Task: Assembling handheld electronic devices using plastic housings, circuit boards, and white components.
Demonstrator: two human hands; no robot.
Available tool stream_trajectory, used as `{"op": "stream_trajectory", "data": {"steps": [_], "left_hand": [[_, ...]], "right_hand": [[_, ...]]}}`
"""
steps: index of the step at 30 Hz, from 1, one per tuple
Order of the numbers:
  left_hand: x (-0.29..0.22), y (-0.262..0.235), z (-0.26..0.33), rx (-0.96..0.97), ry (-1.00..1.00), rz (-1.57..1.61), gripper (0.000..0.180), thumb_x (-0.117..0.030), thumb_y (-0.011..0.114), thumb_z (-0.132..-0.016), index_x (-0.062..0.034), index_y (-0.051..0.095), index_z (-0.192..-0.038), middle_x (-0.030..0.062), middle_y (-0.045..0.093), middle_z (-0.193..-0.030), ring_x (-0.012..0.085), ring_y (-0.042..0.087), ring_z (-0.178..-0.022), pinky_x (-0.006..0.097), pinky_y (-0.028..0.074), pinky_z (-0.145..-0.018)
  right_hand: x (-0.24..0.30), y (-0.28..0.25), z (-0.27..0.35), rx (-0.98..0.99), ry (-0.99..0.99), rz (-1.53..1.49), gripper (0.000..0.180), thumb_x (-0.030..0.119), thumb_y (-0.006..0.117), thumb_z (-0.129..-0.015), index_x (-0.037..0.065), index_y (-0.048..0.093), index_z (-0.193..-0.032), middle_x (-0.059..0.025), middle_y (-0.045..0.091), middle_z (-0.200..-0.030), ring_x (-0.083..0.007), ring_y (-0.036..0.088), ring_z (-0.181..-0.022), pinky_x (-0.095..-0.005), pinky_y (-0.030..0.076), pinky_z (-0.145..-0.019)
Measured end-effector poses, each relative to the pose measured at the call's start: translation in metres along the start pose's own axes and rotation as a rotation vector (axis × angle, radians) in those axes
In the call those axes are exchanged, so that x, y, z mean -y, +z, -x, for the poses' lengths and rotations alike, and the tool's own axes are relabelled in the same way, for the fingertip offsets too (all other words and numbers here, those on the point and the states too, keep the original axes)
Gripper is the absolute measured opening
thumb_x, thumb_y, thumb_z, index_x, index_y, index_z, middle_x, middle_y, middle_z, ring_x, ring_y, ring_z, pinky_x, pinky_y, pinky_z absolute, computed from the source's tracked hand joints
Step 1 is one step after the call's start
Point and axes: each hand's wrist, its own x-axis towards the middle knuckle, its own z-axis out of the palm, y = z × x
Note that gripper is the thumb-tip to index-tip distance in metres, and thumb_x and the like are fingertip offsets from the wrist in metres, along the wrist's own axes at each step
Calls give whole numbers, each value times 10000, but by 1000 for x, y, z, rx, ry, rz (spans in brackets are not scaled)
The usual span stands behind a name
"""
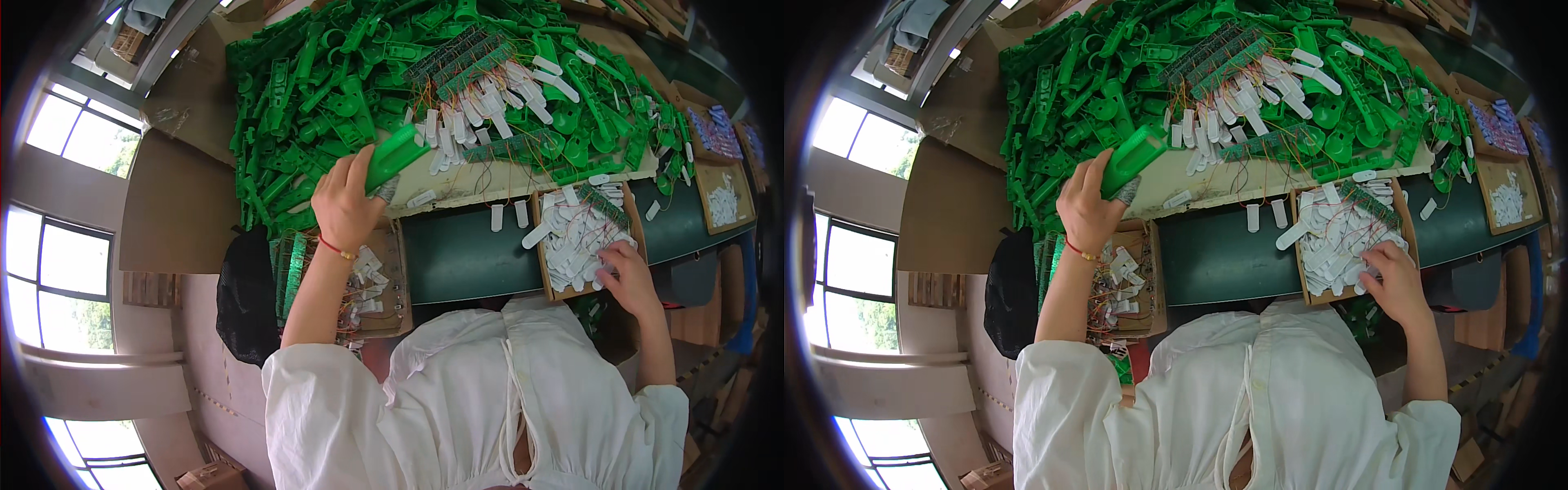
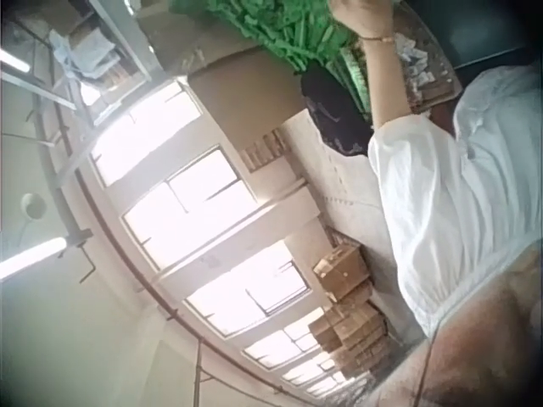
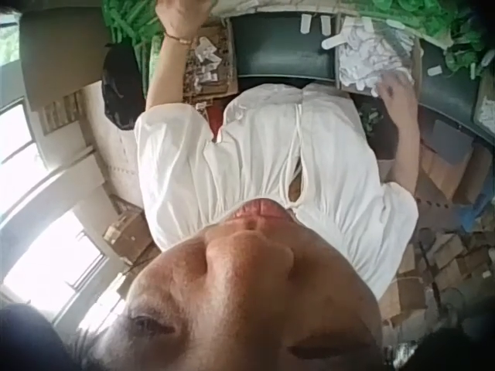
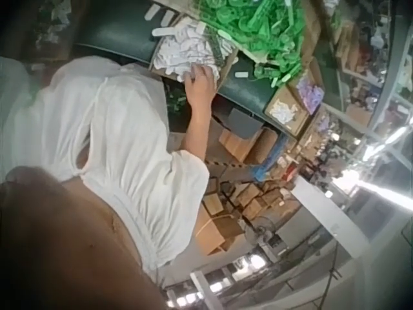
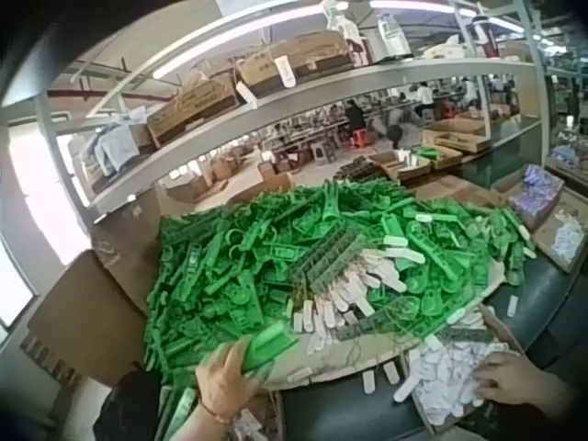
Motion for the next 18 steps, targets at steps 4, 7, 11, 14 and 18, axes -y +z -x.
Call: {"op": "stream_trajectory", "data": {"steps": [4,7,11,14,18], "left_hand": [[-27,-12,-3,-8,-14,61,467,-98,715,-594,-66,579,-1040,98,614,-863,275,600,-700,328,486,-591],[-38,-20,-1,5,-67,105,472,-92,711,-592,-68,579,-1045,99,614,-858,269,603,-694,326,486,-584],[-39,-27,4,53,-120,84,476,-120,727,-601,-69,578,-1050,99,615,-852,266,606,-694,323,486,-582],[-39,-36,10,87,-145,74,506,-141,734,-611,-72,565,-1083,102,616,-849,269,609,-702,323,484,-578],[-41,-43,15,40,-196,132,659,-58,650,-563,-162,509,-1199,76,568,-750,261,560,-580,347,442,-480]], "right_hand": [[7,7,-4,-20,-4,204,321,125,682,-691,59,613,-998,-89,528,-956,-276,550,-853,-364,446,-725],[9,9,-2,-46,-23,183,330,113,684,-694,49,607,-1008,-97,526,-954,-278,553,-852,-355,447,-708],[-1,17,-5,-75,37,22,317,42,669,-698,22,597,-1007,-102,518,-937,-254,553,-826,-309,443,-668],[-6,22,-8,-96,77,-78,308,-13,647,-695,10,592,-997,-86,510,-914,-199,533,-770,-269,427,-644],[-20,28,-12,-126,112,-219,274,-44,624,-696,3,588,-964,-46,486,-854,-132,459,-675,-238,400,-622]]}}
